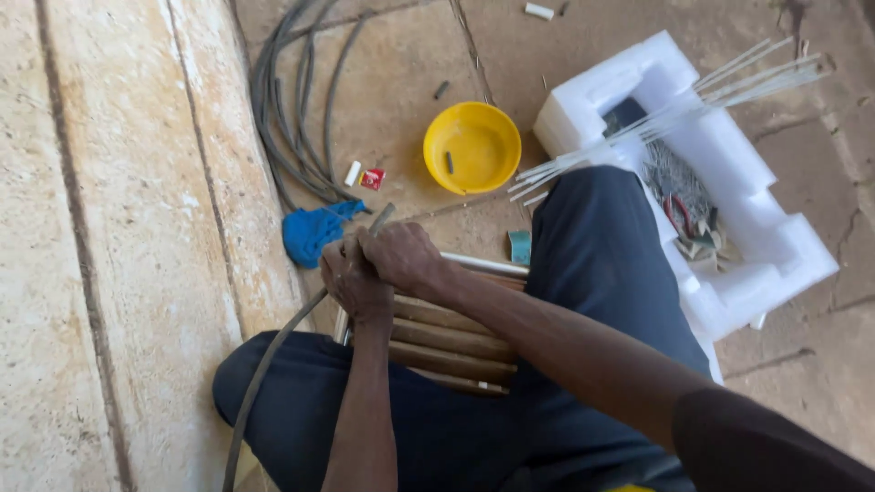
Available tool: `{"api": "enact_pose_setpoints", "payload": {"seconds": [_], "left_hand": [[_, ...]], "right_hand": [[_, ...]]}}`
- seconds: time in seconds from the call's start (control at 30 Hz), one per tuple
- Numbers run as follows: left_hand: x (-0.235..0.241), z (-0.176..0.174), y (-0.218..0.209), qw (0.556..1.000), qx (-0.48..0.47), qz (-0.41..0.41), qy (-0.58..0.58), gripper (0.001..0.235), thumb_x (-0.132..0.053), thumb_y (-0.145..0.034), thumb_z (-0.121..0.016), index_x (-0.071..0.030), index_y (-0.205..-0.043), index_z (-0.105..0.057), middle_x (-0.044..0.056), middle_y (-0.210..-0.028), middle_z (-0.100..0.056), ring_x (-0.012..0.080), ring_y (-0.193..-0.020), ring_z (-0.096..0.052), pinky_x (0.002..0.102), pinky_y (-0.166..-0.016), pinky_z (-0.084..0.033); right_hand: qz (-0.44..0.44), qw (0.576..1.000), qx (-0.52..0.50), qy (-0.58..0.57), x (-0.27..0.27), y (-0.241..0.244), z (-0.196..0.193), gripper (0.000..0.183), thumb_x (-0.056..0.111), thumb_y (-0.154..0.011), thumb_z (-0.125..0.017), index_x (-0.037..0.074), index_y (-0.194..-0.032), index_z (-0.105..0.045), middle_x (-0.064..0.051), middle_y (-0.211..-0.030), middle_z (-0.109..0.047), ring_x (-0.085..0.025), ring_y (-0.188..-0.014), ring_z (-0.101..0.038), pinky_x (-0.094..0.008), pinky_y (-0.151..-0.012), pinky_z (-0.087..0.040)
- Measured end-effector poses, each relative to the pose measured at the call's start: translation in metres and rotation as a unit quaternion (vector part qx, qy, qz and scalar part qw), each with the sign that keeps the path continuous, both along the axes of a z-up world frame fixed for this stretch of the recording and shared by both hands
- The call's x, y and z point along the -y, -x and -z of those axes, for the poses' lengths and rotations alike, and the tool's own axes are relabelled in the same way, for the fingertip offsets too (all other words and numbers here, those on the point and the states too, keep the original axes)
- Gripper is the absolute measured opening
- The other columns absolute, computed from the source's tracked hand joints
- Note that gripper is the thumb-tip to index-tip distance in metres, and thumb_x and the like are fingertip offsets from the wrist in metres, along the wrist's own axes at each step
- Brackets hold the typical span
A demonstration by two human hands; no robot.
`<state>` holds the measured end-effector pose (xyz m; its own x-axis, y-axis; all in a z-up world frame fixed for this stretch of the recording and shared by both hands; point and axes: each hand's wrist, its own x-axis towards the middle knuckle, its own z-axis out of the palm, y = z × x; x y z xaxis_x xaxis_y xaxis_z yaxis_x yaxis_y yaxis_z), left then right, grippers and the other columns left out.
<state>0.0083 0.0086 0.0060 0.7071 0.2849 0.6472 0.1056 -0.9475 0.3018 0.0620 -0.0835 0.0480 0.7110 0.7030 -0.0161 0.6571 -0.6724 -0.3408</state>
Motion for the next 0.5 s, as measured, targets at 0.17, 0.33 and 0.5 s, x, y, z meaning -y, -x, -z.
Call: {"api": "enact_pose_setpoints", "payload": {"seconds": [0.17,0.33,0.5], "left_hand": [[-0.003,0.004,0.007,0.999,0.017,-0.009,-0.038,0.038,-0.041,-0.112,-0.048,-0.018,-0.082,-0.053,-0.001,-0.085,-0.04,0.0215,-0.07,-0.05,0.039,-0.061,-0.046],[0.002,0.016,0.0,0.999,0.021,-0.015,0.026,0.052,-0.045,-0.114,-0.034,-0.015,-0.074,-0.046,0.002,-0.086,-0.042,0.0249,-0.068,-0.048,0.038,-0.061,-0.045],[0.001,0.013,-0.013,0.999,0.038,-0.025,-0.013,0.035,-0.033,-0.103,-0.064,-0.015,-0.078,-0.048,0.001,-0.084,-0.043,0.0265,-0.072,-0.053,0.04,-0.061,-0.045]], "right_hand": [[0.0,0.998,-0.063,0.015,0.043,0.035,-0.05,0.041,0.018,-0.094,-0.053,0.008,-0.133,-0.06,-0.015,-0.077,-0.075,-0.036,-0.076,-0.076,-0.055,-0.066,-0.061],[-0.001,0.995,-0.093,0.046,0.061,0.039,-0.074,0.04,0.014,-0.097,-0.052,0.005,-0.136,-0.052,-0.017,-0.079,-0.076,-0.037,-0.075,-0.077,-0.056,-0.068,-0.06],[-0.009,0.999,-0.034,0.008,0.009,-0.006,-0.005,0.041,0.015,-0.094,-0.048,0.005,-0.132,-0.056,-0.018,-0.075,-0.073,-0.04,-0.074,-0.075,-0.057,-0.064,-0.06]]}}
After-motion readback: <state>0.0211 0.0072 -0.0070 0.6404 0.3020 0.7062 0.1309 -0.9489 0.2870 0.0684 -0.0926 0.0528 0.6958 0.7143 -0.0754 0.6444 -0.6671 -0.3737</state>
